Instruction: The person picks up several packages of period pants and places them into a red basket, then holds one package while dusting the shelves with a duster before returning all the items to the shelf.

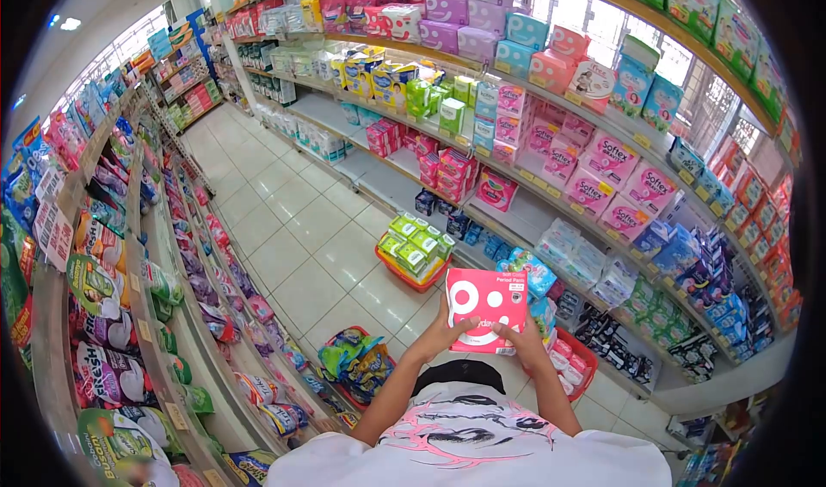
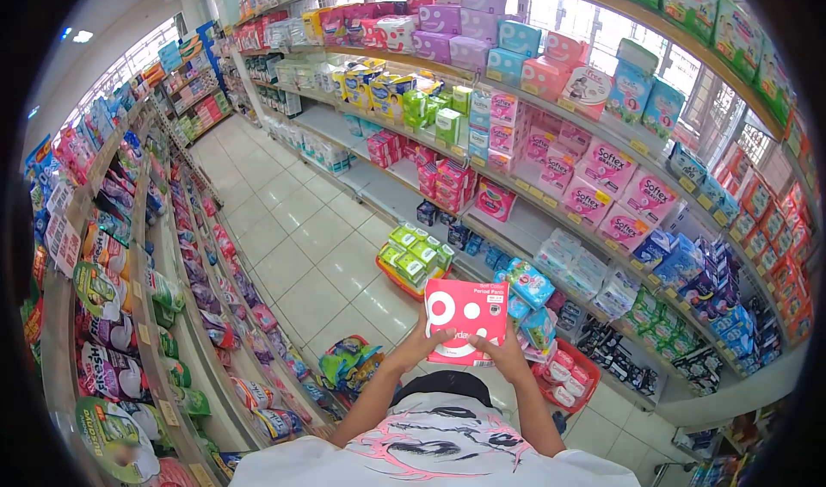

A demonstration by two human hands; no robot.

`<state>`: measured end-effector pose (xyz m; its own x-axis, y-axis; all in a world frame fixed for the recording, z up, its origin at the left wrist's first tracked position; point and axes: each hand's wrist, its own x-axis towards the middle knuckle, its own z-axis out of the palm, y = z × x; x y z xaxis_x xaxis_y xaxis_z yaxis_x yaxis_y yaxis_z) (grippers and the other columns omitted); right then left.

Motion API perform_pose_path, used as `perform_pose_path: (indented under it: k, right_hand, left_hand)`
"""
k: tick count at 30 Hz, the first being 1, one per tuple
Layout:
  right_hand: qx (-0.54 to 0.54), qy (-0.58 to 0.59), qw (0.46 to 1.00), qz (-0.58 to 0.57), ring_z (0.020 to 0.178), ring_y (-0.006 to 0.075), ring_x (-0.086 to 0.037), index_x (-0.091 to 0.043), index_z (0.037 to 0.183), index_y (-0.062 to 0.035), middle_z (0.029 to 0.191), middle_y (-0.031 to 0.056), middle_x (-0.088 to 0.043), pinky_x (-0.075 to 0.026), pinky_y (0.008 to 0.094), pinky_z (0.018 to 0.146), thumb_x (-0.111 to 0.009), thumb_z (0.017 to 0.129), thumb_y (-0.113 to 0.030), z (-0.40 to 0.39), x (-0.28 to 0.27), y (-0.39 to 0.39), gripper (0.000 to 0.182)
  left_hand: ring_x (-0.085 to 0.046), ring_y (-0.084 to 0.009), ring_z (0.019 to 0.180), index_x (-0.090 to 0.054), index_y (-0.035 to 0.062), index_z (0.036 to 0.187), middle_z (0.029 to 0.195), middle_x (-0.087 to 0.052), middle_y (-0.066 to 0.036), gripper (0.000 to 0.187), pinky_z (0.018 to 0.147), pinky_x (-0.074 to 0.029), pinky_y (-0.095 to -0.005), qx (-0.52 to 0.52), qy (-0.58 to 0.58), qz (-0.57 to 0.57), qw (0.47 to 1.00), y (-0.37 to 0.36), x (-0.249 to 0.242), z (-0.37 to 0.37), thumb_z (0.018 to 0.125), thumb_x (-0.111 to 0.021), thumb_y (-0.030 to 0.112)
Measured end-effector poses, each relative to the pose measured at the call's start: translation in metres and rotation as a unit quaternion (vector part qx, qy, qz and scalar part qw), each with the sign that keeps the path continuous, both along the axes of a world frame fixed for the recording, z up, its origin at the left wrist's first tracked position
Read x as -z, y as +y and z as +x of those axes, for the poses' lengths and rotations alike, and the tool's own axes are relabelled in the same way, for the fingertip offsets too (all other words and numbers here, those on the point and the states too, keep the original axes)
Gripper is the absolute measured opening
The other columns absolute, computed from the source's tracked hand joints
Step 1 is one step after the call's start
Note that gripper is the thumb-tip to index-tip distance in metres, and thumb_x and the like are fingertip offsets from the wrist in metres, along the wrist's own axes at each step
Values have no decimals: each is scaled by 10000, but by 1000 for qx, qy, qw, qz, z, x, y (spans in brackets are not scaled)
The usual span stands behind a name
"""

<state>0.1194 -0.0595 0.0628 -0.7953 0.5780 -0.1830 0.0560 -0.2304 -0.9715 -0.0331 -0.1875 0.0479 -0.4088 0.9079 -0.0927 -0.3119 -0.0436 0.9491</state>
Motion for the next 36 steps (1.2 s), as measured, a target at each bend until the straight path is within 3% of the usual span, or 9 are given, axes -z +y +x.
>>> perform_pose_path:
  k: [8,10,12,15,20,25,28,30,36]
  right_hand:
    - [1,-7,1000,12,1051,188,-552,-312,1319,-17,1186,125,-518,-479,326,874,-739,772,-181,-9,-2,-1,713]
    - [-1,6,998,60,1073,190,-540,-335,1311,-12,1214,130,-505,-473,323,883,-735,777,-185,-11,-2,-2,689]
    - [9,47,986,158,1067,175,-542,-380,1295,-10,1208,119,-527,-467,319,889,-712,809,-216,-15,-13,-2,624]
    - [61,35,993,96,1026,146,-558,-422,1296,-18,1140,88,-586,-459,317,897,-659,863,-277,-22,-20,5,558]
    - [78,71,981,160,1040,163,-555,-427,1281,-8,1162,113,-581,-444,319,903,-682,831,-369,-14,-2,13,631]
    - [90,25,992,81,1020,203,-577,-375,1301,3,1133,154,-590,-453,332,879,-694,801,-435,17,36,-16,737]
    - [66,-31,996,44,974,246,-605,-353,1295,0,1097,184,-600,-468,348,846,-658,805,-504,36,49,-27,767]
    - [18,-102,995,-1,1024,241,-583,-332,1316,-12,1122,177,-592,-452,351,877,-627,832,-500,51,65,-26,748]
    - [107,-96,985,-100,917,205,-605,-463,1232,-12,1041,136,-612,-477,312,810,-546,879,-518,89,175,-25,623]
  left_hand:
    - [-349,-221,1272,-13,93,1444,1383,-314,-148,859,1037,-335,-348,2,-1,-9,1000,-4,-2,-5,870,-633,250]
    - [-413,-190,1205,-117,68,1418,1316,-384,-135,804,956,-417,-325,-35,4,18,999,-3,3,-7,852,-657,250]
    - [-440,-185,1178,-213,64,1399,1282,-429,-113,732,952,-416,-328,-76,48,44,995,3,14,-16,839,-665,199]
    - [-512,-179,1082,-327,45,1331,1191,-512,-87,644,923,-436,-319,-91,-82,61,991,12,-6,-18,799,-684,109]
    - [-536,-206,1073,-334,19,1327,1203,-505,-114,660,913,-456,-344,-88,-99,31,991,21,-2,-15,783,-690,133]
    - [-620,-247,972,-345,3,1297,1162,-540,-162,611,786,-561,-365,-48,-186,-20,981,7,35,-3,796,-670,138]
    - [-616,-263,996,-338,4,1303,1176,-540,-168,614,820,-555,-391,-7,-92,-112,989,-1,52,5,828,-647,242]
    - [-614,-256,1000,-339,5,1303,1183,-536,-168,592,819,-554,-379,22,-89,-146,985,4,53,14,835,-633,215]
    - [-624,-246,969,-378,18,1267,1146,-564,-154,549,796,-556,-377,15,-123,-241,963,27,116,44,834,-641,231]
